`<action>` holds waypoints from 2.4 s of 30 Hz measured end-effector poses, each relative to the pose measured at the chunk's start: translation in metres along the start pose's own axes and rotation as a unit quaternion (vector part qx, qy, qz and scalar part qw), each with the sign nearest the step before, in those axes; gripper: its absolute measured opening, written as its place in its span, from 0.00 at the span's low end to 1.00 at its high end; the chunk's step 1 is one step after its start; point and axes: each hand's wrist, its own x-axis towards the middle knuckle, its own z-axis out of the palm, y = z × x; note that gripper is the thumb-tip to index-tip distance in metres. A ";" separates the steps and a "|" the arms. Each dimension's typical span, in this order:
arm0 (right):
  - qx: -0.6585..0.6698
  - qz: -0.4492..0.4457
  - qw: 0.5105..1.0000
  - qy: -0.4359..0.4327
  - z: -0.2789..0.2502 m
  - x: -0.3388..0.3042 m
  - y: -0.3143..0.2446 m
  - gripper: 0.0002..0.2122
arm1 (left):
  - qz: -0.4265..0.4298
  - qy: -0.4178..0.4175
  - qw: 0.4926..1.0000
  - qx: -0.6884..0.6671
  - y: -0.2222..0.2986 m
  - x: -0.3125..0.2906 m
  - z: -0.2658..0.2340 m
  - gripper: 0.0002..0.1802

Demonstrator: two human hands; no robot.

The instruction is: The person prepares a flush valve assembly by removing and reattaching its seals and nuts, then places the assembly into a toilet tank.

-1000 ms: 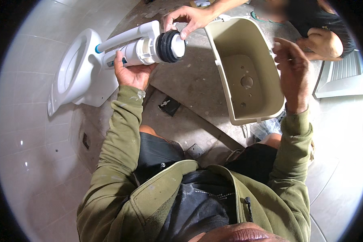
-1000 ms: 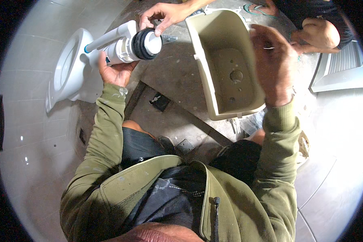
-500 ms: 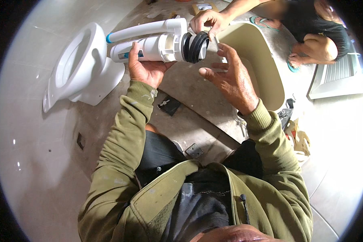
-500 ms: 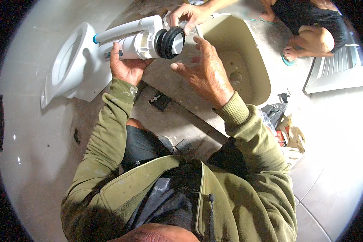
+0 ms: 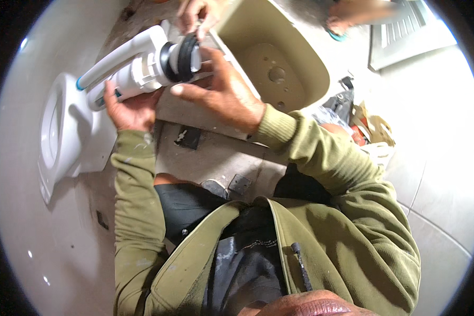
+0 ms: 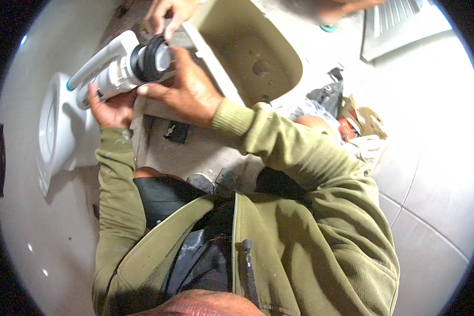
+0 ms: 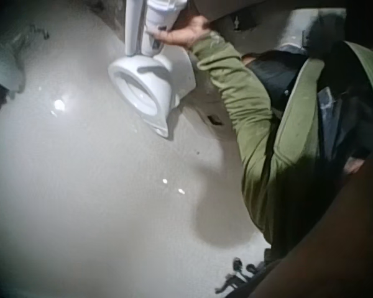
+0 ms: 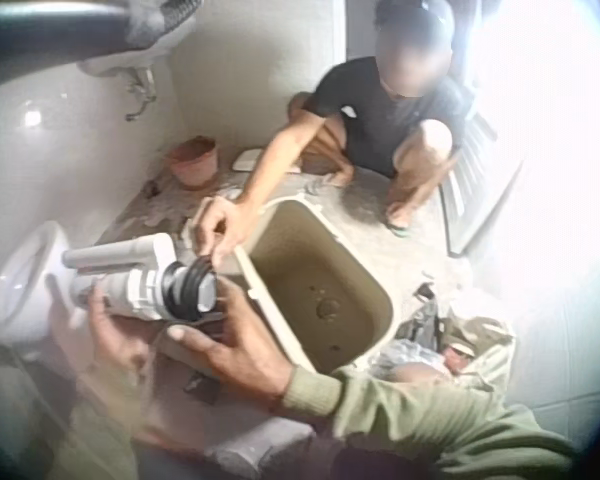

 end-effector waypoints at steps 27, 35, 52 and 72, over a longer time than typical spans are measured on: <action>0.397 0.110 0.911 0.032 -0.036 0.011 -0.014 0.41 | 0.015 -0.029 0.999 -0.014 -0.010 0.000 0.010 0.46; 0.063 0.005 0.997 -0.034 -0.025 0.011 -0.015 0.33 | 0.025 -0.018 0.999 0.022 -0.005 -0.004 0.012 0.44; 0.159 0.048 0.984 -0.070 -0.023 0.007 -0.021 0.29 | 0.055 -0.076 0.995 0.026 0.000 -0.011 0.015 0.43; 0.054 -0.027 0.995 0.081 -0.020 -0.001 -0.028 0.29 | 0.037 -0.033 0.998 0.028 -0.003 -0.023 0.029 0.44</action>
